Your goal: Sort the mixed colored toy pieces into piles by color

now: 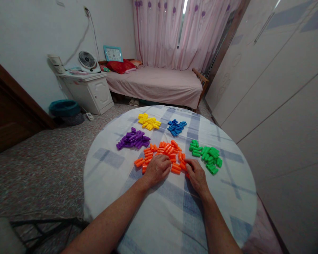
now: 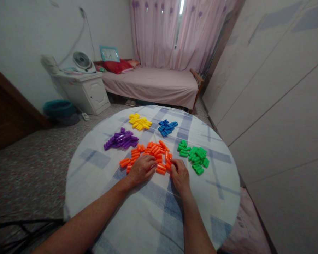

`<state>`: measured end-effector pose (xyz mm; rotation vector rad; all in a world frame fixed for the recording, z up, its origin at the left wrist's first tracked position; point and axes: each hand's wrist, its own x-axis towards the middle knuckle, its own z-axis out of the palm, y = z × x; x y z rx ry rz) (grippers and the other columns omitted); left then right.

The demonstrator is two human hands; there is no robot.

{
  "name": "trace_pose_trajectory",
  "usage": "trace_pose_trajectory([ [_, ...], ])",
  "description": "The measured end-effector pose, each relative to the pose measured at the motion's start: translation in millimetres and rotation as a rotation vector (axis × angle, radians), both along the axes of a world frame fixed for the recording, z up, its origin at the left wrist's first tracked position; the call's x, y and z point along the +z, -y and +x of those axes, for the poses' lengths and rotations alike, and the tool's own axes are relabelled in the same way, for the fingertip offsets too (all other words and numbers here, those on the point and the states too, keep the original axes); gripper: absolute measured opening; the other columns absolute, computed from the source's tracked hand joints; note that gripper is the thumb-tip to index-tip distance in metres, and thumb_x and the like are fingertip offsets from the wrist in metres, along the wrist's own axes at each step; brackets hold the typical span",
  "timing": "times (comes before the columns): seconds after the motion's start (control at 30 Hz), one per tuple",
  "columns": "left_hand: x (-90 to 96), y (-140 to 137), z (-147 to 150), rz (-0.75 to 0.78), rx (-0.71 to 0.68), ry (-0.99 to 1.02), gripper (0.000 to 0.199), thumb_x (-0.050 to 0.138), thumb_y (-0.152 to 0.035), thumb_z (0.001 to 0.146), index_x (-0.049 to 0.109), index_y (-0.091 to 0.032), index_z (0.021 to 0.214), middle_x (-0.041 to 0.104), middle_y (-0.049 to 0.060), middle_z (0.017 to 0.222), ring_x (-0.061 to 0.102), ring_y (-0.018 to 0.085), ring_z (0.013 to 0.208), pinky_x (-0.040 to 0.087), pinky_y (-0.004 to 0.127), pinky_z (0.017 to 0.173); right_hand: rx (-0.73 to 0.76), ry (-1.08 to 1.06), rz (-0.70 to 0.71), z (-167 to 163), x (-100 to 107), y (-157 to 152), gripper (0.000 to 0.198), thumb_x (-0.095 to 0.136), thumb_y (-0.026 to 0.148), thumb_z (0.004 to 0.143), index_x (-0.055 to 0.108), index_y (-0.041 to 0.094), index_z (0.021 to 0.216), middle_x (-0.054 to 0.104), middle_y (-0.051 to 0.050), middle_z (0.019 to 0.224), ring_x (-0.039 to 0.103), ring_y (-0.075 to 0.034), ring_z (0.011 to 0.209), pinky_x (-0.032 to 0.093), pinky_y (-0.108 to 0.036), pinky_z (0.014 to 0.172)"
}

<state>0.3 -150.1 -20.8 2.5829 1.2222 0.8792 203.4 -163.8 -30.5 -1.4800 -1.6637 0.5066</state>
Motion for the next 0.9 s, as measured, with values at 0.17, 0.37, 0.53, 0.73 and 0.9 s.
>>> trace_pose_trajectory([
  [0.17, 2.2, 0.1, -0.4, -0.009, -0.006, 0.012, 0.016, 0.050, -0.021, 0.087, 0.065, -0.018, 0.091, 0.063, 0.007, 0.098, 0.055, 0.019, 0.095, 0.042, 0.034, 0.086, 0.001, -0.008, 0.002, 0.1, -0.2, 0.3, 0.027, 0.042, 0.029, 0.083, 0.063, 0.018, 0.096, 0.063, -0.008, 0.100, 0.057, -0.021, 0.094, 0.044, -0.036, 0.087],
  [0.37, 1.7, -0.4, -0.4, -0.007, -0.007, 0.011, 0.016, 0.049, -0.020, 0.086, 0.065, -0.018, 0.091, 0.063, 0.007, 0.098, 0.056, 0.018, 0.094, 0.043, 0.034, 0.086, -0.001, -0.010, 0.001, -0.1, 0.8, 0.5, 0.027, 0.042, 0.029, 0.082, 0.063, 0.017, 0.095, 0.063, -0.008, 0.100, 0.057, -0.021, 0.095, 0.044, -0.036, 0.087],
  [0.53, 0.3, -0.7, -1.2, -0.008, -0.014, 0.006, 0.016, 0.049, -0.020, 0.086, 0.065, -0.018, 0.090, 0.063, 0.006, 0.099, 0.056, 0.018, 0.094, 0.043, 0.034, 0.086, -0.003, -0.002, -0.004, -0.2, 0.0, 0.6, 0.028, 0.042, 0.030, 0.083, 0.063, 0.018, 0.096, 0.063, -0.009, 0.100, 0.057, -0.021, 0.095, 0.044, -0.037, 0.087],
  [0.73, 0.3, -0.7, -1.2, -0.009, -0.013, 0.010, 0.015, 0.050, -0.020, 0.086, 0.064, -0.018, 0.090, 0.063, 0.006, 0.098, 0.055, 0.018, 0.095, 0.043, 0.033, 0.085, 0.003, -0.002, -0.006, 0.0, -0.5, 0.5, 0.028, 0.042, 0.030, 0.082, 0.063, 0.018, 0.096, 0.062, -0.008, 0.098, 0.057, -0.021, 0.093, 0.044, -0.037, 0.087],
  [0.9, -0.2, -0.8, -1.1, -0.008, -0.022, 0.008, 0.016, 0.049, -0.020, 0.087, 0.064, -0.018, 0.089, 0.063, 0.006, 0.098, 0.056, 0.018, 0.094, 0.043, 0.033, 0.085, 0.002, 0.004, -0.014, -0.3, 0.6, 1.6, 0.029, 0.042, 0.030, 0.082, 0.063, 0.017, 0.096, 0.062, -0.009, 0.099, 0.057, -0.021, 0.094, 0.043, -0.037, 0.087],
])
